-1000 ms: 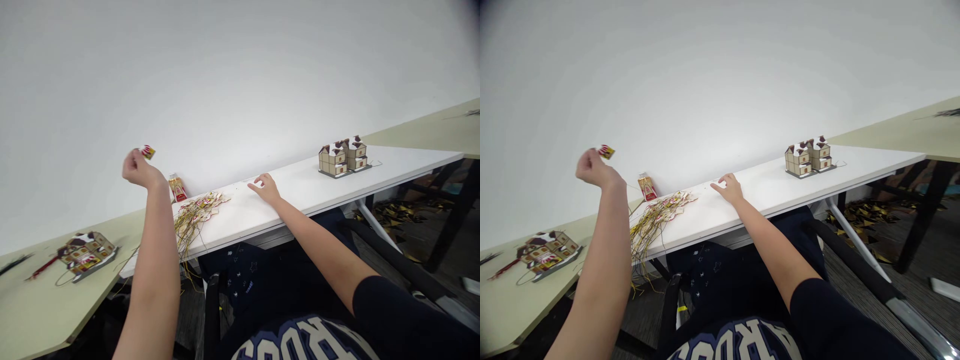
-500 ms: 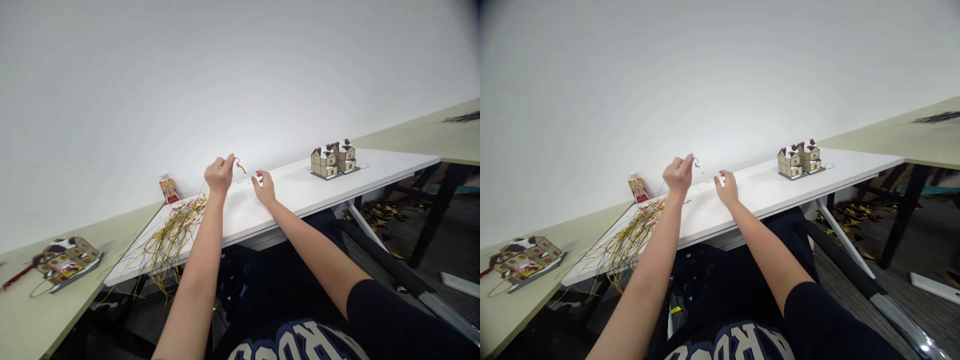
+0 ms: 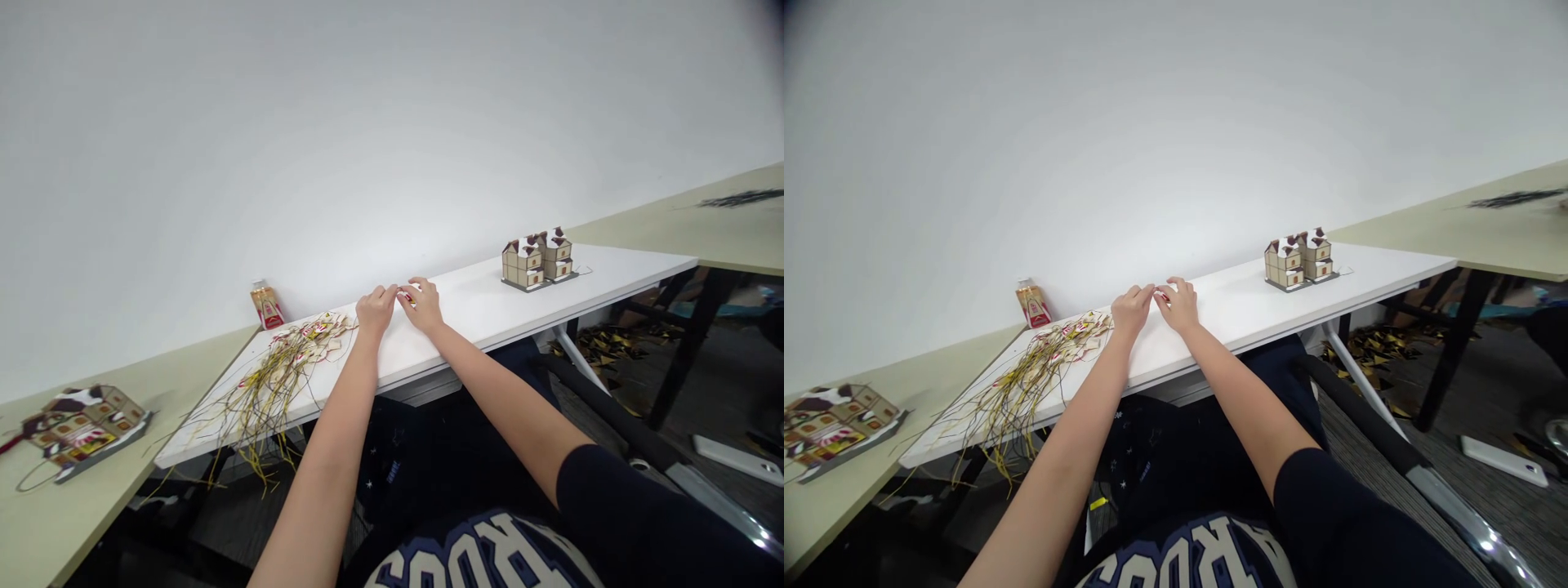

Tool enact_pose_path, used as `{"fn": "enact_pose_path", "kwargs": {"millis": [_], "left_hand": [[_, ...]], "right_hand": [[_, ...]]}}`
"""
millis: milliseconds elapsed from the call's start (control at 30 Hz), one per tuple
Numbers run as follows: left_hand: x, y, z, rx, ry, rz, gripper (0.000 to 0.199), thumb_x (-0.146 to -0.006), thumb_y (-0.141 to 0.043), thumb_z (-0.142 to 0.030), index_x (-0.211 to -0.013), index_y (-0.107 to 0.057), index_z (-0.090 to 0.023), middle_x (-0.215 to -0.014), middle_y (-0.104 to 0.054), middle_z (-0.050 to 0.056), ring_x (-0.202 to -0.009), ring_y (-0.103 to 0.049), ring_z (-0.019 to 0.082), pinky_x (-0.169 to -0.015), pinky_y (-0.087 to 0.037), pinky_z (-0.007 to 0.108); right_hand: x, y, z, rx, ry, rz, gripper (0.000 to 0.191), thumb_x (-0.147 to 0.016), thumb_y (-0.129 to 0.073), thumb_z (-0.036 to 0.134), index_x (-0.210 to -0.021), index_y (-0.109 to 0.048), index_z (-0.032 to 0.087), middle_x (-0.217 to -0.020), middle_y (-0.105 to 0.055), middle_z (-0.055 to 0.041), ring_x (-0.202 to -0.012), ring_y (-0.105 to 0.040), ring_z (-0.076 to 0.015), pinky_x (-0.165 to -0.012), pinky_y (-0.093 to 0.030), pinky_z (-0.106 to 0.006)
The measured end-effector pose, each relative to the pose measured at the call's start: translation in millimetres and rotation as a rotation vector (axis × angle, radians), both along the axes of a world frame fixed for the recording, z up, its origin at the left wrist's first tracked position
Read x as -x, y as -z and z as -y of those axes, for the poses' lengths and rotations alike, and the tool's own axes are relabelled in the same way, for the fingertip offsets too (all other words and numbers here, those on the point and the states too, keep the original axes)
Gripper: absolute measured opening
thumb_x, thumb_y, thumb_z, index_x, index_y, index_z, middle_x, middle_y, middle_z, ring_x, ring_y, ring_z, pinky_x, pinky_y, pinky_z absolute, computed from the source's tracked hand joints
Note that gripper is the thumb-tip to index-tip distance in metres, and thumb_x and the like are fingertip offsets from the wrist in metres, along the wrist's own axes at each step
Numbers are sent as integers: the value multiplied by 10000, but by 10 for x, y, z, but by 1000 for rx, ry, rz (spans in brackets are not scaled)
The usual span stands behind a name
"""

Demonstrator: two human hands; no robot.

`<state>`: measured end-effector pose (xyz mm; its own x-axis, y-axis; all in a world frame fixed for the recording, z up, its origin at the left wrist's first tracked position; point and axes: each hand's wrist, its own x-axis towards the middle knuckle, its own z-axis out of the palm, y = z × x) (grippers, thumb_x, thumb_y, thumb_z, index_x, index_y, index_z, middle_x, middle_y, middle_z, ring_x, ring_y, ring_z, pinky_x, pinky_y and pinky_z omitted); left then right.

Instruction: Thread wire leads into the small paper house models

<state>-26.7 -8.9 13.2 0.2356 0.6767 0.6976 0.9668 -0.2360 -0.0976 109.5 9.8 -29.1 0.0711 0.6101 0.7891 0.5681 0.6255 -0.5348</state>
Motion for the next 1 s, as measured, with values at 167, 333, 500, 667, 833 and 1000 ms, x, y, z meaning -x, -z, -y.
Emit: {"fn": "enact_pose_path", "kwargs": {"millis": [167,333,500,667,833,1000], "left_hand": [[37,71,-20,31,35,-8,468,-1002,-263,-447,-1227,-630,-262,-961,-665,115,-846,-617,205,-725,-341,329],[86,95,-12,89,18,18,447,-1014,-259,-402,-1200,-626,-229,-1037,-694,123,-953,-629,199,-792,-344,338],[66,103,11,163,58,2,401,-1016,-293,-377,-1151,-636,-219,-1085,-708,81,-1002,-639,197,-821,-359,326],[-7,99,37,251,138,-53,351,-1006,-352,-372,-1086,-664,-231,-1085,-718,38,-1013,-648,177,-843,-397,289],[-16,122,25,274,188,-66,357,-999,-367,-385,-1026,-688,-234,-1051,-729,26,-966,-664,177,-810,-432,279],[-4,136,9,270,198,-62,341,-998,-377,-357,-1049,-690,-234,-1065,-725,39,-962,-667,181,-810,-442,277]], "right_hand": [[-20,-26,22,0,92,-22,242,-924,-498,384,-970,-713,283,-1232,-541,-91,-1115,-451,-306,-910,-395,-491],[-282,-101,-46,80,310,-66,252,-924,-490,350,-860,-708,242,-1160,-546,-148,-1111,-411,-354,-899,-333,-580],[-829,-207,-159,235,468,230,281,-928,-449,240,-819,-702,185,-1074,-567,-189,-1119,-404,-383,-912,-273,-645],[-1048,-239,-111,534,617,630,308,-884,-429,64,-1058,-682,86,-1212,-539,-218,-1239,-370,-372,-1045,-175,-597],[-760,-261,-19,460,445,727,385,-814,-473,31,-1136,-656,137,-1256,-546,-196,-1227,-444,-348,-1052,-261,-546],[-256,-233,-58,264,-149,557,577,-764,-412,-14,-1310,-519,140,-1259,-578,-135,-1117,-556,-213,-979,-423,-354]]}}
